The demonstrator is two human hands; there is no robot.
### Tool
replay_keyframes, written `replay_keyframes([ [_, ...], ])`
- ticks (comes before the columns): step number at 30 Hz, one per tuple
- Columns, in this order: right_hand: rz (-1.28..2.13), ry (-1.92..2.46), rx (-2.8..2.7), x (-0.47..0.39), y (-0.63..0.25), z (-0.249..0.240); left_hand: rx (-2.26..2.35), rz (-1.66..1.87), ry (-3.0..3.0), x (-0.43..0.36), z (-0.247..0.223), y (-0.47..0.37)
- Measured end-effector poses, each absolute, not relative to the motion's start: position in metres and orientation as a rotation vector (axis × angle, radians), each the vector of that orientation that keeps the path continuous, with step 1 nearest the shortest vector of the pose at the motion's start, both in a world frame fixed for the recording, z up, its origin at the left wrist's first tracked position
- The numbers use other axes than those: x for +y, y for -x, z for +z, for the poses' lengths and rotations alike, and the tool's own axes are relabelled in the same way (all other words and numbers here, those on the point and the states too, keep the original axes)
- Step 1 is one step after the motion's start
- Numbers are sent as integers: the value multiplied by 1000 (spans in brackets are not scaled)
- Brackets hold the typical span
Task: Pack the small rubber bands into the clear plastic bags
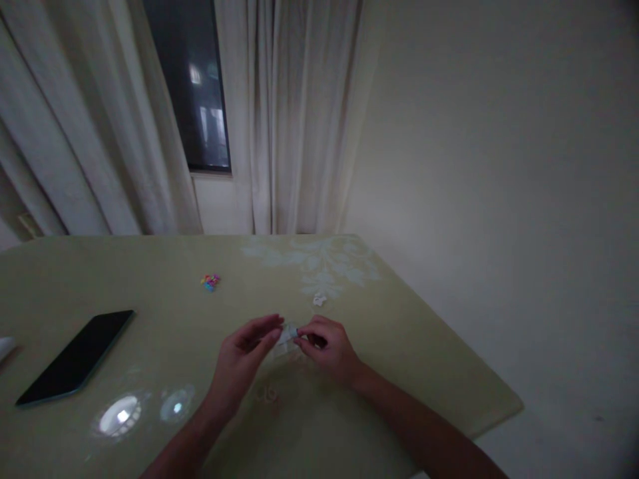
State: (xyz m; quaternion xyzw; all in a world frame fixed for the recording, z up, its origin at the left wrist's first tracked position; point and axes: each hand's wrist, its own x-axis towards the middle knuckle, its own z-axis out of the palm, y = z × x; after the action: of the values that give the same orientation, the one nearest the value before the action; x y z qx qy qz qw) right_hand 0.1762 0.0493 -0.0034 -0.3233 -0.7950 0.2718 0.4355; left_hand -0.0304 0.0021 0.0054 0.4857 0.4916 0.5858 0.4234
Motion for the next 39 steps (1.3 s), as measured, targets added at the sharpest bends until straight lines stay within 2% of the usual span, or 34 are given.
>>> replay_keyframes([
  [3, 666, 853, -2160, 66, -177, 9, 1395, 1515, -1300, 12, 17, 57],
  [11, 406, 787, -2890, 103, -136, 31, 1402, 705, -1909, 17, 9, 98],
  [17, 289, 951, -3128, 106, -107, 42, 1368, 504, -1914, 10, -3, 89],
  [23, 347, 928, -3301, 105, -105, 53, 1484, 228, -2025, 6, 4, 81],
  [28, 520, 796, -3033, 103, -142, 52, 1560, 111, -2148, -3, 6, 75],
  [33, 747, 1061, -2840, 86, -197, 37, 1637, 45, -2181, -5, 8, 73],
  [39, 770, 1280, -2858, 67, -207, 26, 1388, 385, -2003, 4, 9, 79],
])
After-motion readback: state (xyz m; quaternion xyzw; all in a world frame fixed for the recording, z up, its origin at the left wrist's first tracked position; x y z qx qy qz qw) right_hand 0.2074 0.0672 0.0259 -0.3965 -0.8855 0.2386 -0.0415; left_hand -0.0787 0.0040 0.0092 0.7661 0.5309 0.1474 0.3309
